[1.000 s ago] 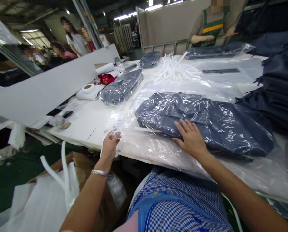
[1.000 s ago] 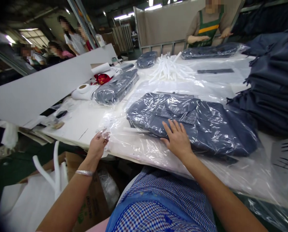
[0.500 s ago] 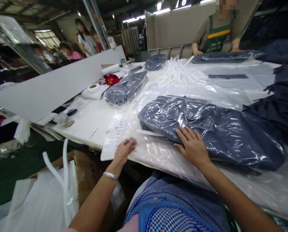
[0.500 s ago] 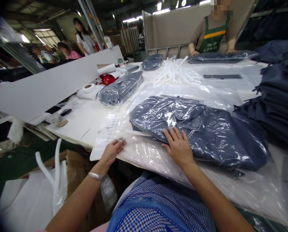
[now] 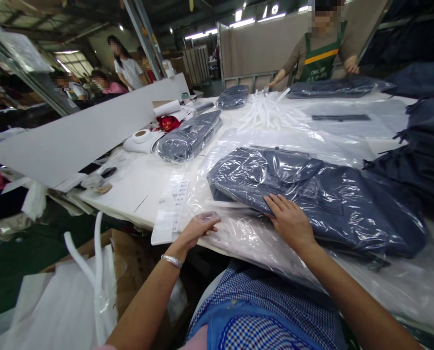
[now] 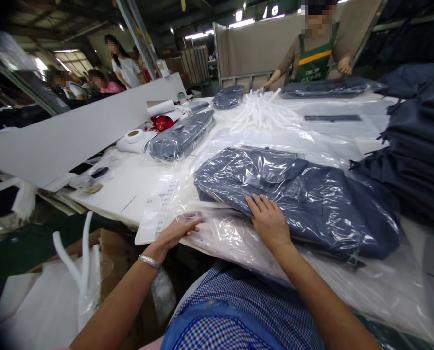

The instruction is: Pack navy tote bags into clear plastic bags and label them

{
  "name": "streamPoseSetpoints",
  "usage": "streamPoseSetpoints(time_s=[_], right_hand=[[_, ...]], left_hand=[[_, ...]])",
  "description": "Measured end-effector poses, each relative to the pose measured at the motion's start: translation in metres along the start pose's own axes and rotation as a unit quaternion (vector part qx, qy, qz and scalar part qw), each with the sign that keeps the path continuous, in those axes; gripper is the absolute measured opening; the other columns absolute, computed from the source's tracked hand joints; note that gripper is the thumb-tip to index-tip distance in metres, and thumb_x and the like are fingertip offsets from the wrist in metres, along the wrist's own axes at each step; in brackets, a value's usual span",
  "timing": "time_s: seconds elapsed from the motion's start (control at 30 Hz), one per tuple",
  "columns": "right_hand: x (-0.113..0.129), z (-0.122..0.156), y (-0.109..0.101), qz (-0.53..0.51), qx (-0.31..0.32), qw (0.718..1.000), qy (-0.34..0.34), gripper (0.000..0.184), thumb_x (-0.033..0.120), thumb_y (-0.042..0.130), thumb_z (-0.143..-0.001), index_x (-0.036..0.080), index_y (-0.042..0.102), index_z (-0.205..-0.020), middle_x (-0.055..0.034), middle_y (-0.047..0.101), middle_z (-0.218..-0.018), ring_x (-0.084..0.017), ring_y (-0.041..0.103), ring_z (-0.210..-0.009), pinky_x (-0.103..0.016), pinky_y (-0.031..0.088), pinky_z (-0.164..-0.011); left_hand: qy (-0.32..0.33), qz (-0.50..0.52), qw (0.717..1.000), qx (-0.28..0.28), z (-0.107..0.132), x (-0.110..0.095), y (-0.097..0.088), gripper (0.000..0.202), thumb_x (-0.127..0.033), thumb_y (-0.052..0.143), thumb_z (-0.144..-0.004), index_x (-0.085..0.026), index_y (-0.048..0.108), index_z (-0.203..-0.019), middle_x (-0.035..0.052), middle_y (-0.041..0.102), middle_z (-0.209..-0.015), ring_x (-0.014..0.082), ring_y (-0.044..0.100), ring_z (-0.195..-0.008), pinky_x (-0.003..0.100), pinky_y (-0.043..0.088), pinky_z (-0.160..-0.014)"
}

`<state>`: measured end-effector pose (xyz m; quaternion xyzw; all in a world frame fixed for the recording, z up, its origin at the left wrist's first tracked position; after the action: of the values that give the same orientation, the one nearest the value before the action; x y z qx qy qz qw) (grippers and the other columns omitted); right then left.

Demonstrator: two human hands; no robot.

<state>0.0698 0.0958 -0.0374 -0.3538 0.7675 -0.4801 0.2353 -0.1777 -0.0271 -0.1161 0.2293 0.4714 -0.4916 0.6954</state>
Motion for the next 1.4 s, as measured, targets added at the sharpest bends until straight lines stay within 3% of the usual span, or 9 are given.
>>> streamPoseSetpoints(time_s=[0.2, 0.3, 0.43, 0.6, 0.7, 0.93, 1.2, 1.3, 1.4], right_hand=[[-0.002, 0.001, 0.002, -0.006, 0.003, 1.0, 0.001, 0.049, 0.029, 0.051, -0.097, 0.015, 0.049, -0.144, -0.0113, 0.054, -0.145, -0.032, 0.051, -0.131, -0.046, 0.043, -0.104], [-0.002, 0.002, 0.004, -0.011, 0.002, 1.0, 0.001, 0.05, 0.029, 0.052, -0.096, 0.016, 0.049, -0.145, -0.0114, 0.054, -0.145, -0.032, 0.05, -0.131, -0.046, 0.043, -0.104], [-0.003, 0.002, 0.005, -0.016, 0.001, 1.0, 0.007, 0.05, 0.03, 0.051, -0.097, 0.016, 0.048, -0.145, -0.0115, 0.054, -0.145, -0.031, 0.048, -0.133, -0.046, 0.042, -0.105], [-0.001, 0.001, 0.003, -0.006, 0.007, 1.0, 0.016, 0.059, 0.034, 0.055, -0.094, 0.018, 0.042, -0.149, -0.0125, 0.048, -0.15, -0.033, 0.042, -0.138, -0.049, 0.038, -0.109], [-0.004, 0.0, 0.005, 0.014, 0.011, 0.999, 0.035, 0.064, 0.029, 0.058, -0.091, 0.02, 0.039, -0.151, -0.0131, 0.045, -0.153, -0.035, 0.039, -0.14, -0.052, 0.036, -0.11], [-0.014, -0.004, 0.012, 0.04, 0.007, 0.998, 0.052, 0.06, 0.009, 0.044, -0.091, 0.023, 0.043, -0.149, -0.0094, 0.046, -0.152, -0.031, 0.043, -0.137, -0.052, 0.033, -0.111], [-0.018, 0.001, 0.029, 0.018, 0.019, 0.999, 0.033, 0.068, 0.011, 0.054, -0.085, 0.024, 0.04, -0.151, -0.0082, 0.039, -0.157, -0.031, 0.034, -0.144, -0.052, 0.027, -0.115], [-0.012, 0.005, 0.015, -0.006, 0.026, 0.999, 0.032, 0.069, 0.02, 0.06, -0.087, 0.021, 0.037, -0.152, -0.0106, 0.035, -0.159, -0.031, 0.03, -0.146, -0.052, 0.025, -0.117], [0.001, 0.022, -0.016, -0.032, 0.002, 0.999, 0.022, 0.063, 0.03, 0.056, -0.093, 0.02, 0.036, -0.152, -0.0109, 0.032, -0.16, -0.03, 0.025, -0.148, -0.054, 0.019, -0.12]], left_hand=[[0.032, 0.08, 0.991, -0.105, -0.006, 0.001, -0.018, 0.031, -0.031, 0.073, -0.076, -0.014, 0.07, -0.101, 0.0086, 0.076, -0.097, 0.0092, 0.067, -0.062, 0.016, 0.045, -0.049], [0.039, 0.113, 0.987, -0.107, -0.007, 0.003, -0.019, 0.025, -0.027, 0.073, -0.075, -0.012, 0.069, -0.095, 0.0098, 0.076, -0.097, 0.0113, 0.07, -0.069, 0.019, 0.054, -0.06], [0.035, 0.152, 0.985, -0.073, -0.007, 0.004, -0.01, 0.043, -0.022, 0.081, -0.069, -0.013, 0.065, -0.107, 0.0129, 0.074, -0.11, 0.0178, 0.073, -0.088, 0.026, 0.059, -0.076], [0.016, 0.134, 0.988, -0.077, -0.015, 0.012, -0.001, 0.034, -0.032, 0.082, -0.071, -0.012, 0.069, -0.095, 0.0101, 0.076, -0.085, 0.0178, 0.073, -0.073, 0.02, 0.054, -0.056], [0.035, 0.122, 0.988, -0.089, -0.014, 0.012, 0.0, 0.026, -0.028, 0.081, -0.071, -0.012, 0.07, -0.088, 0.0069, 0.075, -0.077, 0.0162, 0.072, -0.067, 0.021, 0.056, -0.058], [0.043, 0.107, 0.989, -0.093, 0.03, 0.016, -0.017, 0.021, -0.026, 0.077, -0.078, -0.008, 0.071, -0.086, 0.0089, 0.075, -0.073, 0.0143, 0.071, -0.062, 0.021, 0.059, -0.061], [-0.042, 0.143, 0.985, -0.084, 0.069, 0.063, -0.013, 0.012, -0.018, 0.062, -0.09, -0.008, 0.066, -0.095, 0.0144, 0.076, -0.095, 0.012, 0.069, -0.058, 0.02, 0.058, -0.052], [-0.051, 0.127, 0.988, -0.074, 0.074, 0.066, -0.016, 0.018, -0.02, 0.06, -0.091, -0.008, 0.064, -0.103, 0.0164, 0.075, -0.102, 0.0136, 0.07, -0.06, 0.023, 0.059, -0.054], [-0.039, 0.08, 0.994, -0.067, 0.077, 0.059, -0.031, 0.03, -0.027, 0.065, -0.088, -0.012, 0.062, -0.114, 0.0168, 0.072, -0.112, 0.0151, 0.072, -0.07, 0.022, 0.059, -0.057]])
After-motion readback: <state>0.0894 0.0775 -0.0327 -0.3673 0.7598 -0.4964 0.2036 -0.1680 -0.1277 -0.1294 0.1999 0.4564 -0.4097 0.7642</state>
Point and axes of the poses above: each hand's wrist, its own z-axis away from the middle knuckle, its own y-axis out of the palm, x = y × z, the point moved 10 cm from there along -z, towards the middle knuckle
